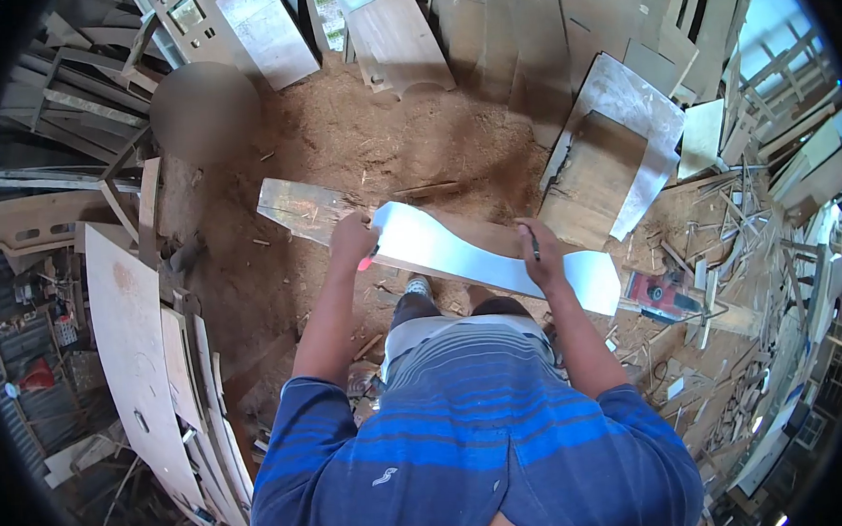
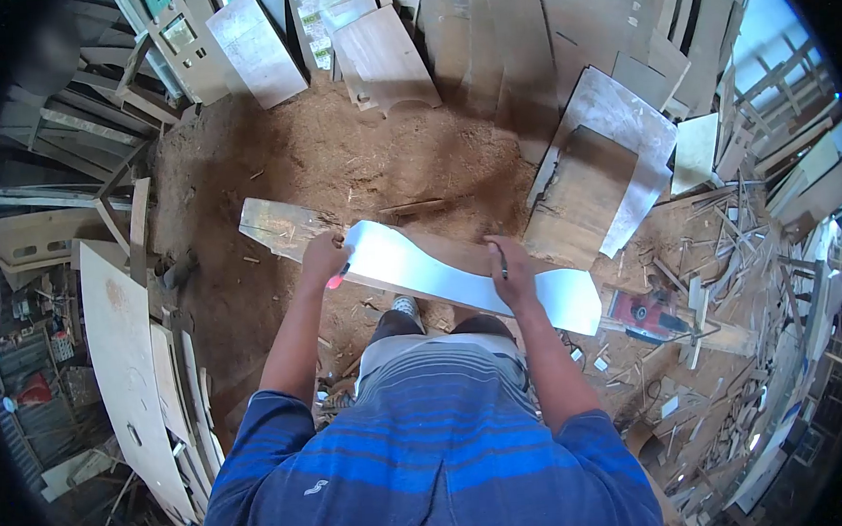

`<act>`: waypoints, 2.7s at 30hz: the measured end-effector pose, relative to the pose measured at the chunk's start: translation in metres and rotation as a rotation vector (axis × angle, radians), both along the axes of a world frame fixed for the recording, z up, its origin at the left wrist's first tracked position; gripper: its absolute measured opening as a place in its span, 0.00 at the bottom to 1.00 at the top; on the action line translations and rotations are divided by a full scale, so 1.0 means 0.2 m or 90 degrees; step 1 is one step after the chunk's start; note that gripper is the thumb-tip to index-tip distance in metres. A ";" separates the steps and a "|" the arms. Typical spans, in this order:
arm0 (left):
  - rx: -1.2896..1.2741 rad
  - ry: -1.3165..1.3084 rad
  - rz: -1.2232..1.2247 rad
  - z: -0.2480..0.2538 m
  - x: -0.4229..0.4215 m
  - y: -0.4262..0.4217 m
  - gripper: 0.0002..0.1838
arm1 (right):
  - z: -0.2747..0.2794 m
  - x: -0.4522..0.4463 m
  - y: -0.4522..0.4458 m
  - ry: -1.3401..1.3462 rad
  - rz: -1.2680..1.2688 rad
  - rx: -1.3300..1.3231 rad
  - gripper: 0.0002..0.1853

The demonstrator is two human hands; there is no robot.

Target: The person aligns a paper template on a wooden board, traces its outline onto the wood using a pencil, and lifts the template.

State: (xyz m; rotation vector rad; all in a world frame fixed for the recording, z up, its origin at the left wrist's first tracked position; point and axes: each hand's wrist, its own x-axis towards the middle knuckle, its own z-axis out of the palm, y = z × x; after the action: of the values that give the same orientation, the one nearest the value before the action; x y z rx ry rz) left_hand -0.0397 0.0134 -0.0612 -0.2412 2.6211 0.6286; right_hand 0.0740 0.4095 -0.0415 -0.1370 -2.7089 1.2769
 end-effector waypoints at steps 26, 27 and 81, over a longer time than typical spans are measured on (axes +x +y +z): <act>0.271 0.048 -0.056 0.27 0.06 -0.01 0.13 | -0.03 0.29 -0.22 -0.016 0.058 0.171 0.15; 0.275 0.060 -0.056 0.29 0.07 -0.01 0.13 | -0.03 0.29 -0.22 -0.019 0.056 0.169 0.15; -0.054 -0.008 -0.529 0.21 0.12 0.33 0.38 | 0.04 0.27 -0.35 -0.030 0.100 0.148 0.17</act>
State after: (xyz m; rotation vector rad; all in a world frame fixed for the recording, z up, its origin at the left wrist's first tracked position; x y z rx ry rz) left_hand -0.0152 0.0795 -0.0200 0.7791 2.4199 0.2150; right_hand 0.1285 0.3398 -0.0344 0.0747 -2.9327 0.9939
